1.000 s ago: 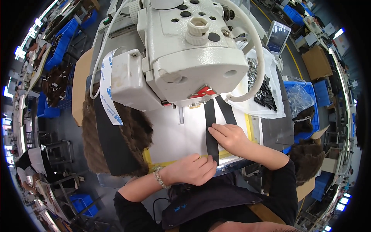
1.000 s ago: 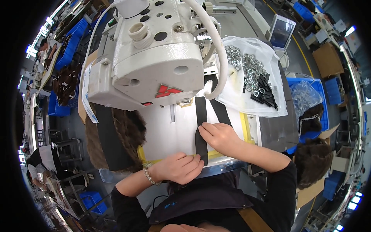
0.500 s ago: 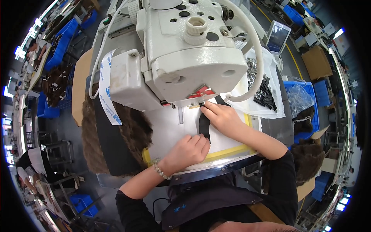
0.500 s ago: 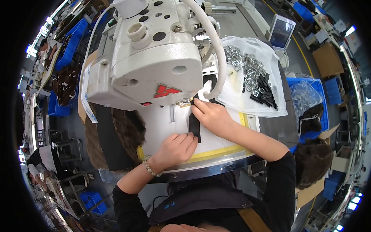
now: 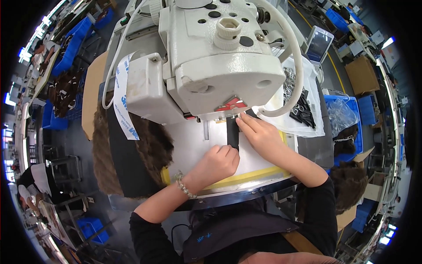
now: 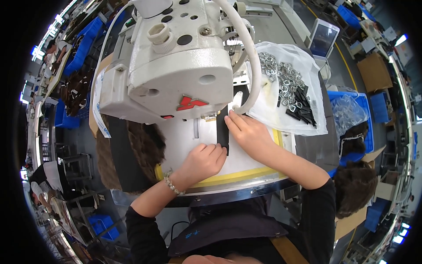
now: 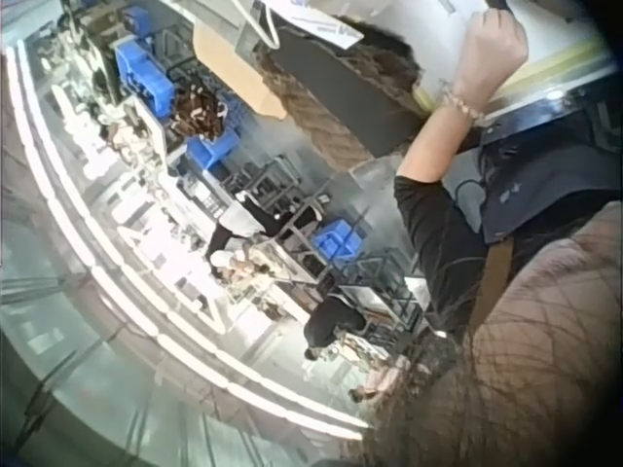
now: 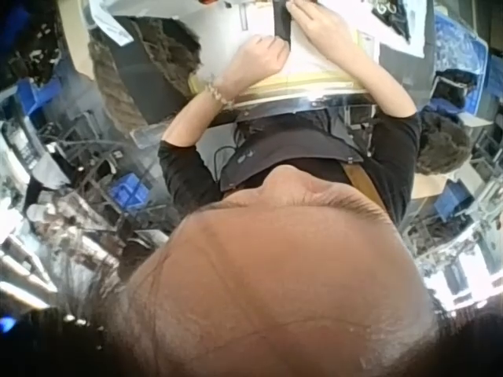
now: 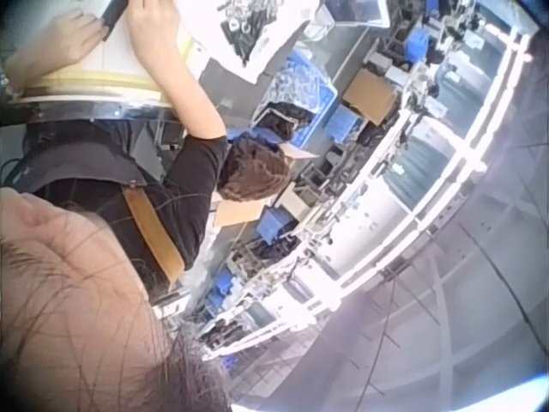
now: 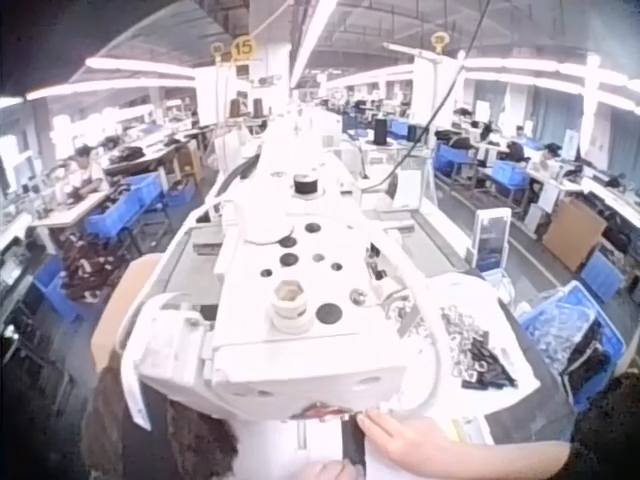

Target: Sewing faux fur materials and attaching hardware components using an industrial sewing machine.

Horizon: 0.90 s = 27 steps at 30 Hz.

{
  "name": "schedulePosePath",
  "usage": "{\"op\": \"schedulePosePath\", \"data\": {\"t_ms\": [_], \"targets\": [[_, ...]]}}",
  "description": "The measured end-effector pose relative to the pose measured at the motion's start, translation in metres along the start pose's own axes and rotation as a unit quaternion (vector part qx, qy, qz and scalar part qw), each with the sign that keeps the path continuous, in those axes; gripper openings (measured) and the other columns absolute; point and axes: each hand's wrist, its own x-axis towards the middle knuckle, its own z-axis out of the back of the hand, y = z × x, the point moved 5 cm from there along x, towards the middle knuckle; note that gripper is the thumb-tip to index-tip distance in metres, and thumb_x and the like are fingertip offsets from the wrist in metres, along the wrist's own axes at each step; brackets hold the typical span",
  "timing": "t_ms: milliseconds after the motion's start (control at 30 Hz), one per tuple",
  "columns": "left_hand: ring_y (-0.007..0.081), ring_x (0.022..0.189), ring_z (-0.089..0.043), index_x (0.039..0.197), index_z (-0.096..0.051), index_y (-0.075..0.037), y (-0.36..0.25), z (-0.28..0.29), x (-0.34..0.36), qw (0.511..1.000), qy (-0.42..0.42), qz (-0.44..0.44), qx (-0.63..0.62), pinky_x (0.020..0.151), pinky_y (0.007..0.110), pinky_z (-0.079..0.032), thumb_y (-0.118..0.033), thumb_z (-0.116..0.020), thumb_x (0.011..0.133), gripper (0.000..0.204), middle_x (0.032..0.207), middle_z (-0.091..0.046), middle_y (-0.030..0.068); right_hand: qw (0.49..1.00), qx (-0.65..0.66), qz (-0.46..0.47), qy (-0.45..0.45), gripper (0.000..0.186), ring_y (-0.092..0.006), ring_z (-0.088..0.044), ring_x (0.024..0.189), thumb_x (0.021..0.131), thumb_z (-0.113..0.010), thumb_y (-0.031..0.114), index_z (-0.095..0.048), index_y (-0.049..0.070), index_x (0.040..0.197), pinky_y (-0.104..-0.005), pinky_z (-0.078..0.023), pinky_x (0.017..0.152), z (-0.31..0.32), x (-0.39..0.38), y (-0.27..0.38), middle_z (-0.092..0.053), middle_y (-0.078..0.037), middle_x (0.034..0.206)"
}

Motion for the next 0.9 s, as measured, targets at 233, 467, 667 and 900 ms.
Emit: {"op": "schedulePosePath", "data": {"t_ms": [233, 467, 667, 900], "targets": [[0.0123, 0.068, -0.056, 0.088, -0.068, -0.002, 0.003, 0.000, 0.004, 1.000, 0.016, 0.000, 0.021, 0.056, 0.024, -0.039, -0.009, -0.065, 0.071, 0.018, 0.080, -0.064, 0.0034, 0.999, 0.017, -0.008, 0.036, 0.037, -0.0290, -0.067, 0.101, 0.074, -0.060, 0.007, -0.063, -0.003, 0.110, -0.0376, -0.053, 0.087, 0.007, -0.002, 0.003, -0.064, -0.018, 0.117], [0.0122, 0.069, -0.057, 0.089, -0.068, -0.003, 0.009, -0.006, 0.004, 0.999, 0.005, 0.019, 0.035, 0.057, 0.025, -0.040, -0.009, -0.066, 0.076, 0.015, 0.081, -0.064, 0.0034, 0.997, -0.019, -0.006, 0.074, 0.036, -0.0298, -0.066, 0.103, 0.076, -0.059, 0.010, -0.064, 0.000, 0.110, -0.0431, -0.048, 0.094, 0.007, -0.009, 0.009, -0.063, -0.017, 0.120], [0.0117, 0.068, -0.056, 0.090, -0.068, -0.002, 0.008, -0.006, 0.003, 0.999, -0.006, 0.020, 0.041, 0.056, 0.025, -0.039, -0.009, -0.065, 0.076, 0.015, 0.082, -0.064, 0.0027, 0.995, -0.008, -0.025, 0.099, 0.036, -0.0279, -0.066, 0.102, 0.078, -0.058, 0.010, -0.064, 0.001, 0.113, -0.0471, -0.043, 0.099, 0.003, -0.015, 0.009, -0.063, -0.017, 0.121], [0.0214, 0.091, -0.064, 0.096, -0.068, 0.001, 0.010, -0.003, 0.006, 0.997, -0.036, 0.032, 0.054, 0.076, 0.030, -0.048, -0.012, -0.060, 0.077, 0.024, 0.094, -0.068, 0.0124, 0.998, -0.016, 0.003, 0.064, 0.036, -0.0267, -0.065, 0.107, 0.080, -0.058, 0.013, -0.065, 0.004, 0.113, -0.0563, -0.033, 0.107, -0.002, -0.019, 0.015, -0.065, -0.013, 0.120]]}}
